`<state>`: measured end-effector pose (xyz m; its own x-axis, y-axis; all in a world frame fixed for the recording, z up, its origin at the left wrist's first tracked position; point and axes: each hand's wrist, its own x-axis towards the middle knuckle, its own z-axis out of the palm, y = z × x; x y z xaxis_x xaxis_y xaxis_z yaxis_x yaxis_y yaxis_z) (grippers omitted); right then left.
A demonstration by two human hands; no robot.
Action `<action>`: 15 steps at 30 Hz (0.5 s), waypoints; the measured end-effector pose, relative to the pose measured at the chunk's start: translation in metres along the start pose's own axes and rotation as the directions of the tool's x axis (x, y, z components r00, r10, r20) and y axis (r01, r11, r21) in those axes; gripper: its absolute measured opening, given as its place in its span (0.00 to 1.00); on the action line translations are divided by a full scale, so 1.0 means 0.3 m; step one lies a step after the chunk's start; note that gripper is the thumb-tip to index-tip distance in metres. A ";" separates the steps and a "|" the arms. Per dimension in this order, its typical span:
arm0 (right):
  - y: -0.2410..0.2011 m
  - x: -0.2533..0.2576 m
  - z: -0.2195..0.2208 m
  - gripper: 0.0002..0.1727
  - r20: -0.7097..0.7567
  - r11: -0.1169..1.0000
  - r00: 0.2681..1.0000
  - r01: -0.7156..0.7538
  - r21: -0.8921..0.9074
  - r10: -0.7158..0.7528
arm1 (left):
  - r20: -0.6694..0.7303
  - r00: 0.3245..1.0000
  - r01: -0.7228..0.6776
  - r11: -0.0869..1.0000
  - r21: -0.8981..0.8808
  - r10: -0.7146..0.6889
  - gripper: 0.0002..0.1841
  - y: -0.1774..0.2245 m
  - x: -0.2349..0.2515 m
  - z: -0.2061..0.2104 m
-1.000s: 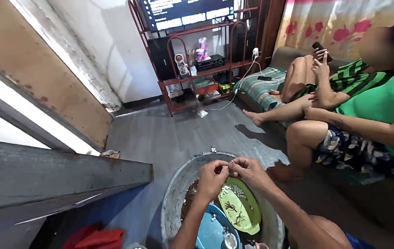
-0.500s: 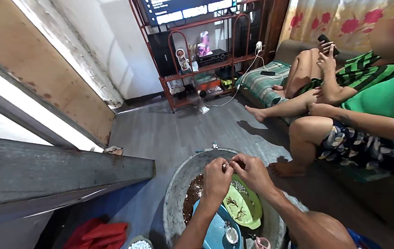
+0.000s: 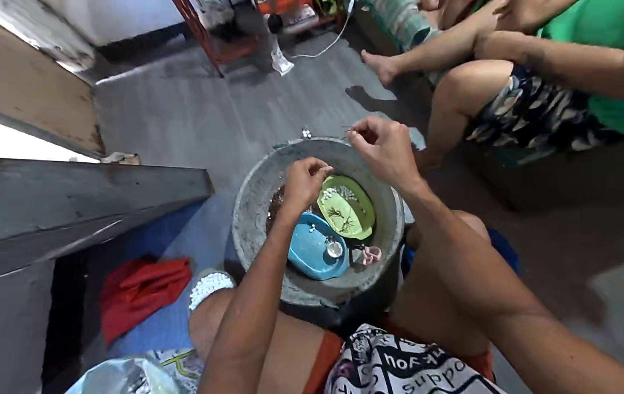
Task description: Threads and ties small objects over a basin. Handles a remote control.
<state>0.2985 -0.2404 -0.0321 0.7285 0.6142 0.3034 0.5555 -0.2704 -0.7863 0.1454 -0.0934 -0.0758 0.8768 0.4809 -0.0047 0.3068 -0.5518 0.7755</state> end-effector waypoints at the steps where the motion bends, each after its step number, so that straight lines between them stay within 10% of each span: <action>1: 0.001 0.005 0.001 0.10 -0.012 1.000 1.000 0.014 0.009 -0.014 | 0.018 1.000 0.016 1.000 -0.005 -0.016 0.13 -0.002 0.005 -0.001; 4: -0.002 0.003 -0.009 0.10 -0.036 0.999 0.999 0.026 0.031 -0.025 | 0.098 0.991 0.088 0.996 -0.012 -0.086 0.26 -0.013 0.035 -0.006; 9: -0.006 -0.030 -0.005 0.14 0.017 0.999 0.999 0.045 0.017 -0.045 | -0.099 0.989 0.067 0.938 -0.341 -0.107 0.17 0.072 0.050 -0.055; 15: -0.027 -0.043 0.061 0.15 0.205 0.989 0.970 0.111 0.102 -0.130 | -0.142 0.981 -0.182 0.868 -0.461 0.130 0.15 0.143 0.020 -0.104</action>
<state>0.2773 -0.2327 -0.0395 0.5523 0.7828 0.2869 0.5892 -0.1231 -0.7985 0.1523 -0.0927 -0.0228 0.8478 0.4967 0.1856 -0.0636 -0.2522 0.9656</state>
